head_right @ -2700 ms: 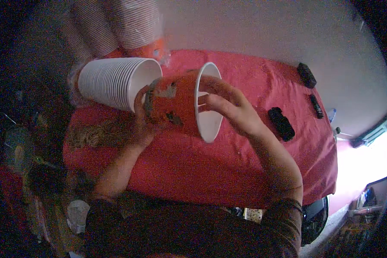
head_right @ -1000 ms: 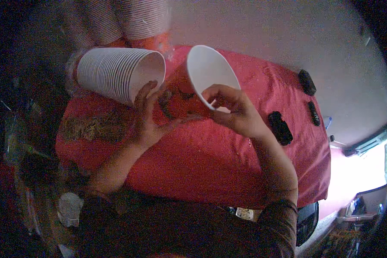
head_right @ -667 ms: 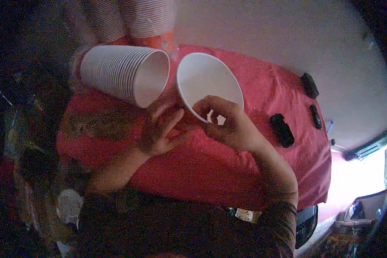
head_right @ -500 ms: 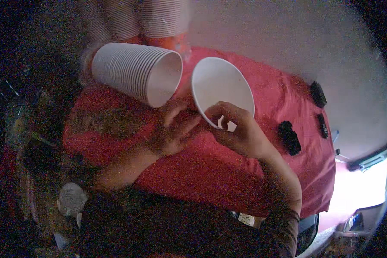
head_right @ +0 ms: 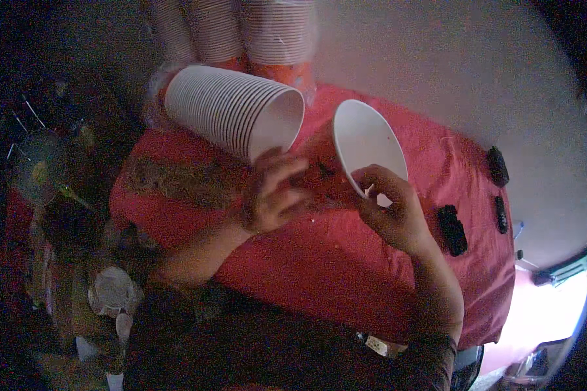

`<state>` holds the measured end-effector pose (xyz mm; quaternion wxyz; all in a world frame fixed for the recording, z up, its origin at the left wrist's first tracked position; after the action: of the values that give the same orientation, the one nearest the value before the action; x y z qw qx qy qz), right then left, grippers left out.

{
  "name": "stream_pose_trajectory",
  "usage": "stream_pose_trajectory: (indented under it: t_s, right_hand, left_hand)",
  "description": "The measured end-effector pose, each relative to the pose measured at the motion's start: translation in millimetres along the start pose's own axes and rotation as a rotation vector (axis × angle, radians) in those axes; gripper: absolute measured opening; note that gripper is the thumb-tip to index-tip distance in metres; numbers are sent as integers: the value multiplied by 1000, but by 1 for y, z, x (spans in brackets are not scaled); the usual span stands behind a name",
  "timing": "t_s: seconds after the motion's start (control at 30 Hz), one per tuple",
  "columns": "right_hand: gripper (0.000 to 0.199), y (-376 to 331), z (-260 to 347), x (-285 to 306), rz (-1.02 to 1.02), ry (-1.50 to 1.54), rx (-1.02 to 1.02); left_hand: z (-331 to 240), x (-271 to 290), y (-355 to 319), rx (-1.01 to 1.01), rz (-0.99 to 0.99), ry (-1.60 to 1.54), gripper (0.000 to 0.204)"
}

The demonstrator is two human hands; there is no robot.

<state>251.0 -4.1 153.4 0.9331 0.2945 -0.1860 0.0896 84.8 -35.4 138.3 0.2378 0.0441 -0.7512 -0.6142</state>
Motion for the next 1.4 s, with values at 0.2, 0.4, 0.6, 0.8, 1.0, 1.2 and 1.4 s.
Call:
stream_pose_trajectory:
  t_s: [0.2,0.4,0.6,0.8,1.0,1.2,1.4]
  right_hand:
    - [27,-2,9,-5,37,70,-58]
    - [27,-3,2,-7,49,42,-34]
    - [31,-3,-3,-8,58,56,-63]
    - [31,-3,2,-10,94,41,-26]
    - [28,-3,5,-13,102,20,-22]
    - [29,-5,9,-13,113,22,-8]
    - [32,-5,5,-15,114,14,33]
  left_hand:
    - [47,37,11,72,-75,376,37]
    - [88,44,5,216,-23,609,62]
    - [97,38,6,214,76,697,56]
    - [109,39,7,154,10,727,58]
    - [127,49,4,129,-67,780,59]
    - [133,54,4,160,-39,788,62]
    - [119,51,0,166,-110,652,65]
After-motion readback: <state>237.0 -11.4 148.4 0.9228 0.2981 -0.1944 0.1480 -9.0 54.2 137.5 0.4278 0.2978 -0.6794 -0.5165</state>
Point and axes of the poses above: each hand's wrist, its own y-axis towards the middle knuckle, its own x-axis out of the back of the hand, z = x × y, the point moved 9 cm from there along y, towards the middle knuckle, and after that the axes turned 12 degrees about -z, right-handed, at the moved point
